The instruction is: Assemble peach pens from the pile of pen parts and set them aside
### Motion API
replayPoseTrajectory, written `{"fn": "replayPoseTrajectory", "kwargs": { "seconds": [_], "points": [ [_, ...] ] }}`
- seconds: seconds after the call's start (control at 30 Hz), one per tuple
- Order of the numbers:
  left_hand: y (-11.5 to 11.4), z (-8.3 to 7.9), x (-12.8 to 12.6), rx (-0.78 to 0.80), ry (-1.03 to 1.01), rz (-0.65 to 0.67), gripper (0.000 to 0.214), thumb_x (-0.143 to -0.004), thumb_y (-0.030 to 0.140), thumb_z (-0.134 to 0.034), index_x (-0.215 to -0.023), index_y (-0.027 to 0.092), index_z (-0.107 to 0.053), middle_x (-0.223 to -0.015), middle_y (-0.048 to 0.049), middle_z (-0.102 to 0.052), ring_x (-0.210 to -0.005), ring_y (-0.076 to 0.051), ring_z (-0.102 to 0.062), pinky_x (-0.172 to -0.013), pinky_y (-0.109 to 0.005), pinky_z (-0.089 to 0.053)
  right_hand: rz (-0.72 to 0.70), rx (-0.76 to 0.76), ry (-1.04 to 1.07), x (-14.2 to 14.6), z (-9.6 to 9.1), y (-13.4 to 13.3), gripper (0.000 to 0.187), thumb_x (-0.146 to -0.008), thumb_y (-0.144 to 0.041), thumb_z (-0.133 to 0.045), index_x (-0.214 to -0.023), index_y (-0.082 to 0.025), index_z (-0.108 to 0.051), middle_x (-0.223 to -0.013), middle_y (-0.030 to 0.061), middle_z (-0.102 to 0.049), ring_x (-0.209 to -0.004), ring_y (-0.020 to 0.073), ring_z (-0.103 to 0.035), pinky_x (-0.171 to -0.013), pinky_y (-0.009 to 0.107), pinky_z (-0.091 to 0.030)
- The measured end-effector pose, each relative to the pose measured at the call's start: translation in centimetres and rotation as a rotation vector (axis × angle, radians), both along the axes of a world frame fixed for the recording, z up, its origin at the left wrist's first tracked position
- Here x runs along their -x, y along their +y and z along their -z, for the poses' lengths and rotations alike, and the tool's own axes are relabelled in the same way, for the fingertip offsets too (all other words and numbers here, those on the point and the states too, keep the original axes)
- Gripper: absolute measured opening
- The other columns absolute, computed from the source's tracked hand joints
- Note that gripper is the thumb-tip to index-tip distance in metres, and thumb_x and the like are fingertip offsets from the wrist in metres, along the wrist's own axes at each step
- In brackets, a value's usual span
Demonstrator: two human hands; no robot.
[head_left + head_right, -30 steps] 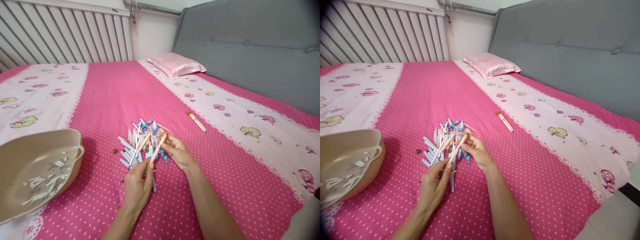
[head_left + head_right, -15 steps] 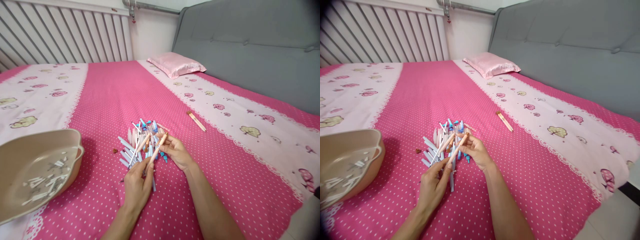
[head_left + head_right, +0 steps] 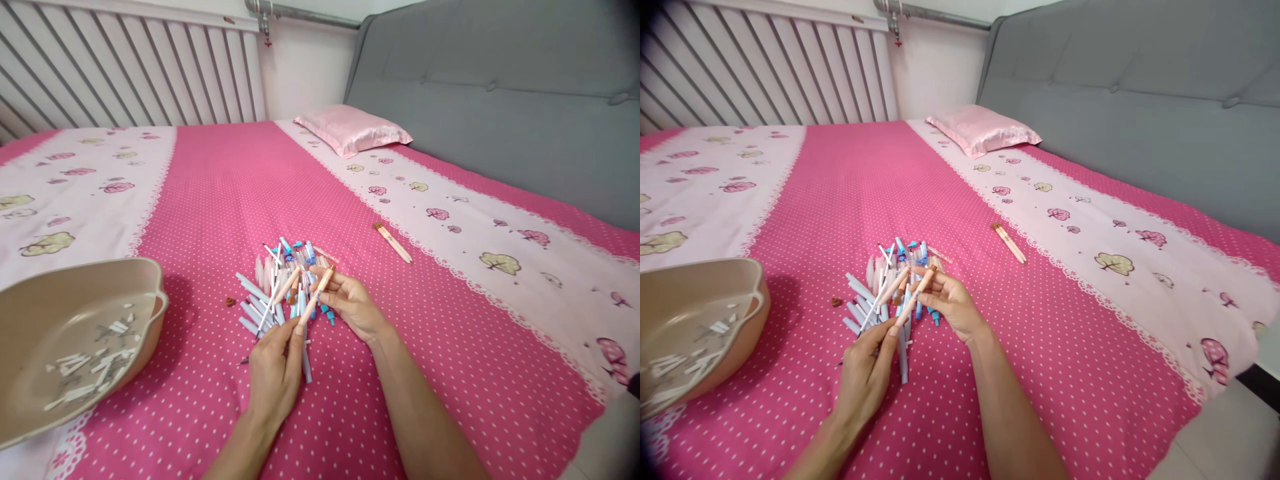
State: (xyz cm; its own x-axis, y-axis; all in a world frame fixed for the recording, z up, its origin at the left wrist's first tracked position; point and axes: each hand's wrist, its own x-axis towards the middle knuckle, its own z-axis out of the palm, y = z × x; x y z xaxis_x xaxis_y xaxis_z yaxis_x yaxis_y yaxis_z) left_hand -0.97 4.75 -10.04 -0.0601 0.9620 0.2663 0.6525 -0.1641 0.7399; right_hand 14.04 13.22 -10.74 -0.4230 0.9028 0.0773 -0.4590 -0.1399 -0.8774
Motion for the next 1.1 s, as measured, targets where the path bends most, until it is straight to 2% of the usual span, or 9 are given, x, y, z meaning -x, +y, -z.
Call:
{"fn": "replayPoseTrajectory", "kwargs": {
  "seconds": [0.23, 0.57, 0.73, 0.9, 1.1],
  "points": [
    [0.03, 0.22, -0.01, -0.012, 0.003, 0.005, 0.029, -0.089, 0.033, -0.044, -0.099, 0.017, -0.066, -0.068, -0.0017, -0.062, -0.060, -0.016, -0.056, -0.060, -0.026, -0.041, 0.032, 0.038, -0.036, 0.10, 0.13, 0.19, 0.043, -0.066, -0.021, -0.076, -0.108, -0.025, -0.064, -0.089, -0.0003, -0.067, -0.085, 0.0108, -0.062, -0.084, 0.023, -0.048],
    [0.11, 0.77, 0.03, -0.113, 0.047, -0.055, 0.023, -0.083, 0.033, -0.055, -0.095, 0.018, -0.067, -0.060, 0.0018, -0.057, -0.051, -0.012, -0.052, -0.054, -0.024, -0.042, 0.080, 0.029, -0.076, 0.39, 0.11, 0.30, 0.039, -0.063, -0.023, -0.078, -0.100, -0.023, -0.066, -0.076, -0.0041, -0.058, -0.068, 0.0049, -0.052, -0.065, 0.015, -0.043],
    [0.00, 0.59, 0.05, -0.094, 0.026, -0.042, 0.026, -0.085, 0.034, -0.053, -0.097, 0.016, -0.066, -0.062, 0.0008, -0.059, -0.051, -0.012, -0.053, -0.053, -0.024, -0.042, 0.068, 0.003, -0.071, 0.37, 0.04, 0.21, 0.039, -0.067, -0.025, -0.075, -0.105, -0.024, -0.064, -0.090, -0.0006, -0.062, -0.080, 0.0086, -0.057, -0.073, 0.018, -0.046],
    [-0.04, 0.47, -0.07, -0.090, 0.017, -0.038, 0.026, -0.085, 0.033, -0.051, -0.097, 0.015, -0.066, -0.063, -0.0003, -0.060, -0.052, -0.013, -0.054, -0.054, -0.024, -0.043, -0.012, -0.044, 0.034, 0.01, -0.31, 0.01, 0.046, -0.074, -0.021, -0.069, -0.118, -0.027, -0.056, -0.108, 0.0023, -0.064, -0.096, 0.0122, -0.059, -0.092, 0.027, -0.044],
    [0.12, 0.43, -0.07, -0.093, 0.015, -0.032, 0.025, -0.085, 0.033, -0.052, -0.097, 0.015, -0.066, -0.062, 0.0001, -0.060, -0.052, -0.013, -0.054, -0.055, -0.024, -0.043, -0.025, -0.036, 0.011, -0.12, -0.21, -0.05, 0.047, -0.075, -0.018, -0.067, -0.120, -0.026, -0.054, -0.095, 0.0022, -0.069, -0.090, 0.0125, -0.062, -0.085, 0.026, -0.046]
  ]
}}
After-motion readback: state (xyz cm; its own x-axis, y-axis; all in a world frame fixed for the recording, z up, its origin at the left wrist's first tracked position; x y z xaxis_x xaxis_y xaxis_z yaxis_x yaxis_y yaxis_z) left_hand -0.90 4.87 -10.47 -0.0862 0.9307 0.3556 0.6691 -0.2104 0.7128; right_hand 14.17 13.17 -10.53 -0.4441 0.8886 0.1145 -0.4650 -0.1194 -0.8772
